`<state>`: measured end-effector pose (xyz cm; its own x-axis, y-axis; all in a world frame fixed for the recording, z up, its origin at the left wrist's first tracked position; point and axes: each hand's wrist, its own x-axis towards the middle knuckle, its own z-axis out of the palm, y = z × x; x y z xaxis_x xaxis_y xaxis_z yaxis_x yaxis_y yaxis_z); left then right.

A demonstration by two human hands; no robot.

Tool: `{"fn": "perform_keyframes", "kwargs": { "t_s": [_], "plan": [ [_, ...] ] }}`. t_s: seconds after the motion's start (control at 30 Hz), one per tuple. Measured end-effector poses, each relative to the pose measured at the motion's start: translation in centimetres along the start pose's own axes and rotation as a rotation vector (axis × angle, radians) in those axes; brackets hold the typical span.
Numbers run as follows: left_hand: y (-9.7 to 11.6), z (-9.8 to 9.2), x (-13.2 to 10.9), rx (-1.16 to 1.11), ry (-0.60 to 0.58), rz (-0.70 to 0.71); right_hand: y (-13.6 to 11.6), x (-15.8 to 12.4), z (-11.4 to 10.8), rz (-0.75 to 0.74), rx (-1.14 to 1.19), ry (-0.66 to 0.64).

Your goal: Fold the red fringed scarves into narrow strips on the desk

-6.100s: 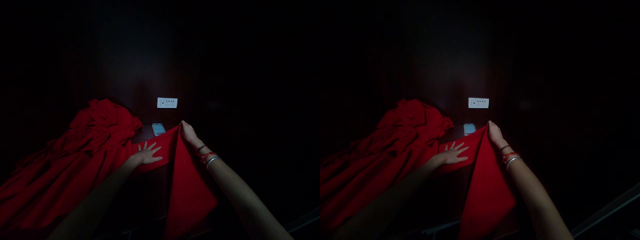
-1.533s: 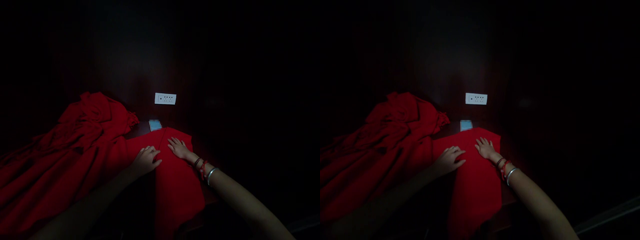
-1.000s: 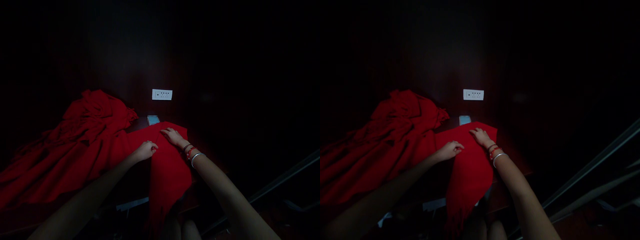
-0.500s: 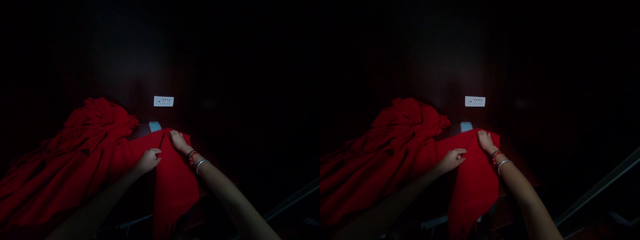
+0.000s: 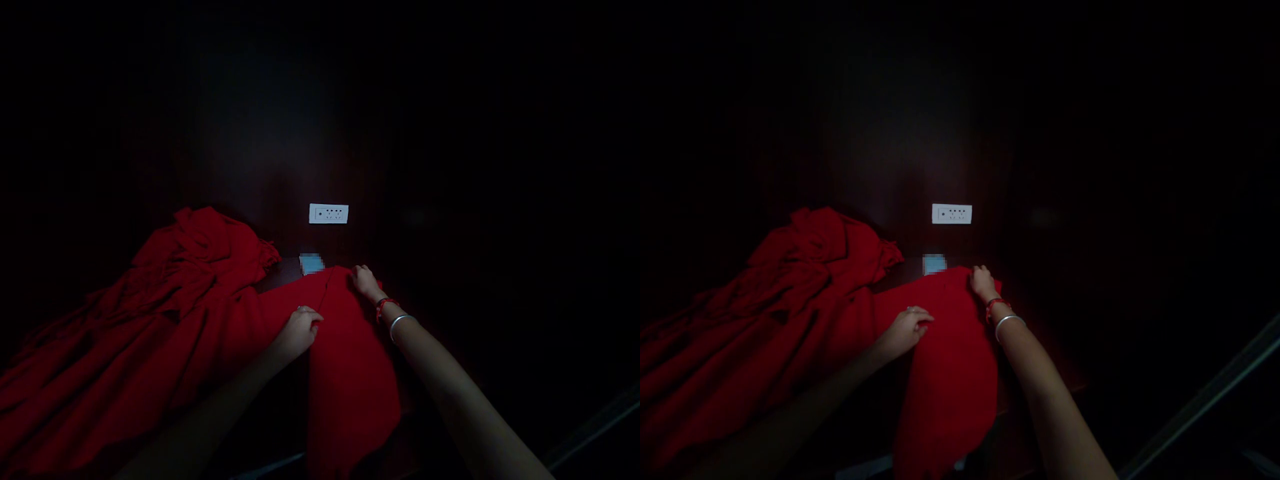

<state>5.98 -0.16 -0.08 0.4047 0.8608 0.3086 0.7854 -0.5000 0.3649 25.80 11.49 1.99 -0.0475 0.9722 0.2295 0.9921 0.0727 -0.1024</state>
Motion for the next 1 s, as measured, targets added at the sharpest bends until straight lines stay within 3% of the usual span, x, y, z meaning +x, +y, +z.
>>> {"fn": "perform_keyframes", "kwargs": {
  "t_s": [0.23, 0.3, 0.4, 0.53, 0.7, 0.83, 0.93, 1.0],
  "plan": [
    [-0.1, 0.3, -0.1, -0.047, 0.004, 0.015, 1.2, 1.5, 0.8, 0.051, -0.029, -0.094],
    [0.0, -0.1, -0.1, -0.07, 0.015, -0.009, 1.4, 1.7, 0.7, 0.045, -0.031, -0.069],
    [0.0, -0.4, 0.2, -0.106, 0.126, -0.024, 1.8, 2.3, -0.1, 0.049, -0.038, 0.005],
    [-0.7, 0.3, 0.7, -0.093, 0.229, -0.027, 2.0, 3.3, -0.6, 0.072, -0.063, 0.076],
    [-1.3, 1.0, 0.3, -0.011, 0.045, -0.006, 1.2, 3.2, 1.3, 0.095, -0.066, 0.029],
    [-0.7, 0.4, -0.3, 0.047, 0.019, 0.001, 0.8, 3.2, 2.5, 0.109, -0.043, 0.044],
    [-0.2, -0.1, -0.8, 0.061, -0.026, 0.029, 0.9, 3.6, 2.9, 0.056, 0.007, -0.134],
    [-0.2, -0.5, -1.2, 0.08, -0.14, 0.048, 1.0, 4.0, 3.2, 0.046, 0.023, -0.278]
  ]
}}
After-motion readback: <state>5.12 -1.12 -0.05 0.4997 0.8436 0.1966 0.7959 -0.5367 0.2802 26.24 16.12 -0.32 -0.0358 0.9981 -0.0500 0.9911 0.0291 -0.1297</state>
